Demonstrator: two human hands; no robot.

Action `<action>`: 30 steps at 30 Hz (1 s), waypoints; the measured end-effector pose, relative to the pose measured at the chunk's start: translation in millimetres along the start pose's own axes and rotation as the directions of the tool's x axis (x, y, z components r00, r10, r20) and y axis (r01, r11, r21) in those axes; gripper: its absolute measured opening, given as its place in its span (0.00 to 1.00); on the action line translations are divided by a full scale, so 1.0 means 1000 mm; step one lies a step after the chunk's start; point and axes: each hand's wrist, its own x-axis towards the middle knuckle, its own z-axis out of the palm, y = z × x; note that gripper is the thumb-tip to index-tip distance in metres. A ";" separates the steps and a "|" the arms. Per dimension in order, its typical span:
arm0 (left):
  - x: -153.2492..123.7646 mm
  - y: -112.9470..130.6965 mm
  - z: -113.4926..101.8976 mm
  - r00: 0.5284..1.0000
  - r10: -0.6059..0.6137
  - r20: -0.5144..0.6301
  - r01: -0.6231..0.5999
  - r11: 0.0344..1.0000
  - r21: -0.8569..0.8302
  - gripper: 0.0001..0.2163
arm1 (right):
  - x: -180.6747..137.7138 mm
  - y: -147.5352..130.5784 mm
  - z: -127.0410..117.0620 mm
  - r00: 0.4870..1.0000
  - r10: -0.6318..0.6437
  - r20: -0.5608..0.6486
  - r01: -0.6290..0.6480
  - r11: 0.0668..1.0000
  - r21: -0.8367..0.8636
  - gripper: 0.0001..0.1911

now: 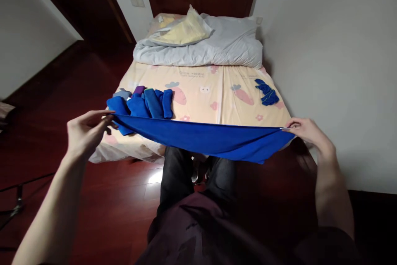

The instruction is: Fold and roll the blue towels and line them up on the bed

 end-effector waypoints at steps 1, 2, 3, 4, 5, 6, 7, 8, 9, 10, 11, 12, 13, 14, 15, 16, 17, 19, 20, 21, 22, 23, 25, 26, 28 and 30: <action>0.007 0.004 0.007 1.000 0.016 0.022 -0.015 0.999 -0.037 0.20 | 0.007 -0.005 -0.003 0.997 -0.024 -0.070 0.019 0.998 -0.064 0.37; 0.014 0.007 0.013 0.999 0.027 0.035 -0.024 0.996 -0.089 0.18 | 0.013 -0.008 -0.006 0.988 -0.058 -0.146 0.040 0.991 -0.126 0.32; 0.020 0.009 0.019 0.999 0.030 0.034 -0.025 0.989 -0.148 0.18 | 0.017 -0.011 -0.008 0.971 -0.098 -0.220 0.058 0.982 -0.181 0.25; 0.025 0.011 0.023 0.999 0.028 0.029 -0.022 0.979 -0.201 0.19 | 0.019 -0.011 -0.010 0.949 -0.139 -0.284 0.075 0.972 -0.223 0.19; 0.028 0.013 0.026 1.000 0.021 0.021 -0.016 0.970 -0.244 0.20 | 0.019 -0.010 -0.011 0.927 -0.169 -0.334 0.088 0.966 -0.244 0.13; 0.031 0.014 0.028 1.000 0.011 0.003 -0.010 0.961 -0.277 0.21 | 0.018 -0.008 -0.012 0.911 -0.188 -0.368 0.101 0.964 -0.244 0.09; 0.032 0.014 0.029 1.000 0.000 -0.014 -0.004 0.956 -0.295 0.22 | 0.015 -0.004 -0.013 0.900 -0.198 -0.389 0.113 0.967 -0.229 0.07; 0.032 0.013 0.029 1.000 -0.012 -0.025 0.004 0.953 -0.303 0.22 | 0.011 0.000 -0.013 0.893 -0.201 -0.403 0.126 0.971 -0.205 0.08; 0.031 0.012 0.029 0.999 -0.022 -0.031 0.012 0.953 -0.302 0.23 | 0.007 0.005 -0.013 0.889 -0.199 -0.412 0.135 0.975 -0.179 0.09; 0.029 0.010 0.029 0.999 -0.030 -0.029 0.020 0.956 -0.293 0.23 | 0.003 0.010 -0.012 0.890 -0.193 -0.414 0.139 0.978 -0.157 0.10; 0.026 0.007 0.028 0.999 -0.040 -0.018 0.033 0.961 -0.275 0.23 | -0.001 0.015 -0.012 0.895 -0.187 -0.406 0.139 0.980 -0.144 0.10; 0.023 0.005 0.028 0.998 -0.057 0.007 0.057 0.966 -0.251 0.23 | -0.005 0.020 -0.013 0.903 -0.180 -0.389 0.135 0.981 -0.141 0.10; 0.020 0.002 0.027 0.996 -0.081 0.041 0.089 0.970 -0.228 0.24 | -0.008 0.025 -0.013 0.913 -0.170 -0.370 0.125 0.982 -0.143 0.10; 0.018 0.000 0.027 0.991 -0.112 0.075 0.125 0.969 -0.214 0.24 | -0.010 0.029 -0.015 0.924 -0.157 -0.350 0.112 0.983 -0.147 0.10; 0.015 -0.002 0.027 0.984 -0.140 0.109 0.160 0.964 -0.211 0.23 | -0.012 0.032 -0.017 0.933 -0.142 -0.330 0.096 0.984 -0.153 0.10; 0.014 -0.003 0.027 0.977 -0.159 0.140 0.188 0.957 -0.220 0.22 | -0.013 0.035 -0.020 0.942 -0.127 -0.309 0.080 0.984 -0.160 0.10; 0.014 -0.004 0.028 0.972 -0.169 0.162 0.205 0.949 -0.239 0.21 | -0.013 0.037 -0.023 0.950 -0.112 -0.291 0.065 0.984 -0.167 0.10; 0.016 -0.005 0.030 0.968 -0.158 0.195 0.210 0.935 -0.286 0.17 | -0.011 0.039 -0.031 0.960 -0.094 -0.262 0.045 0.982 -0.185 0.10; 0.019 -0.006 0.031 0.966 -0.149 0.209 0.209 0.931 -0.301 0.16 | -0.008 0.040 -0.035 0.962 -0.097 -0.254 0.046 0.979 -0.198 0.10; 0.024 -0.007 0.034 0.964 -0.147 0.223 0.212 0.927 -0.308 0.15 | -0.005 0.039 -0.039 0.962 -0.109 -0.249 0.055 0.975 -0.215 0.09; 0.029 -0.009 0.037 0.958 -0.155 0.240 0.226 0.925 -0.304 0.15 | 0.000 0.039 -0.043 0.961 -0.127 -0.246 0.068 0.969 -0.236 0.09; 0.035 -0.012 0.042 0.951 -0.171 0.258 0.246 0.924 -0.292 0.15 | 0.006 0.039 -0.046 0.959 -0.144 -0.243 0.078 0.962 -0.262 0.08; 0.050 -0.020 0.055 0.930 -0.207 0.305 0.291 0.920 -0.263 0.16 | 0.022 0.041 -0.051 0.958 -0.154 -0.242 0.068 0.941 -0.331 0.07; 0.057 -0.026 0.064 0.918 -0.213 0.335 0.307 0.915 -0.260 0.16 | 0.032 0.043 -0.052 0.958 -0.146 -0.248 0.048 0.930 -0.364 0.06; 0.073 -0.037 0.089 0.895 -0.197 0.400 0.327 0.901 -0.286 0.16 | 0.058 0.047 -0.050 0.963 -0.103 -0.248 -0.001 0.922 -0.388 0.05; 0.089 -0.046 0.119 0.870 -0.196 0.452 0.358 0.882 -0.307 0.16 | 0.089 0.051 -0.042 0.976 -0.035 -0.213 -0.039 0.941 -0.335 0.05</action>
